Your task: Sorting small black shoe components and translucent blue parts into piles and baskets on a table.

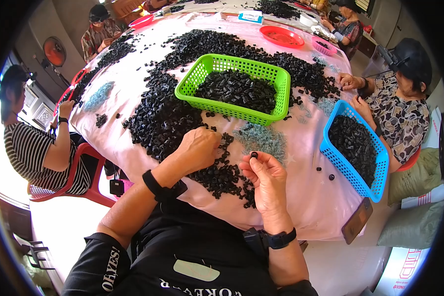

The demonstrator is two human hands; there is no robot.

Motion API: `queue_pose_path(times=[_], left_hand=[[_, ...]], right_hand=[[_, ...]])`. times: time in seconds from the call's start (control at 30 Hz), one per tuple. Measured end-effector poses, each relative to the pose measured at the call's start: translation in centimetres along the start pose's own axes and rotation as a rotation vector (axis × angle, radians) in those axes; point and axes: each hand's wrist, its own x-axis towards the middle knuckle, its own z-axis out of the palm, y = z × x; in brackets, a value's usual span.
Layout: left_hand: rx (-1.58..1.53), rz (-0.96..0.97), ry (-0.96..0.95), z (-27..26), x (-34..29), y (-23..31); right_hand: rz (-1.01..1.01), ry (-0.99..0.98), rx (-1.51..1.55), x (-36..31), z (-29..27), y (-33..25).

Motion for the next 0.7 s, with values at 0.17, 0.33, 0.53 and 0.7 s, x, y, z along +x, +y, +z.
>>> queue_pose_path(times=[0.17,0.33,0.53,0.7], left_hand=[[-0.173,0.065,0.081,0.0,0.2,-0.5],[-0.268,0.086,0.119,-0.6,0.5,-1.7],[-0.158,0.041,-0.063,-1.2,-0.1,-1.1],[-0.065,0.014,-0.02,0.1,-0.5,-0.5]], right_hand=[[0.004,0.027,-0.063,-0.1,0.2,-0.2],[-0.004,0.046,-0.083,-0.1,0.1,-0.3],[-0.002,0.042,-0.083,-0.1,0.1,-0.2],[-0.007,0.044,-0.115,-0.2,0.3,-0.2]])
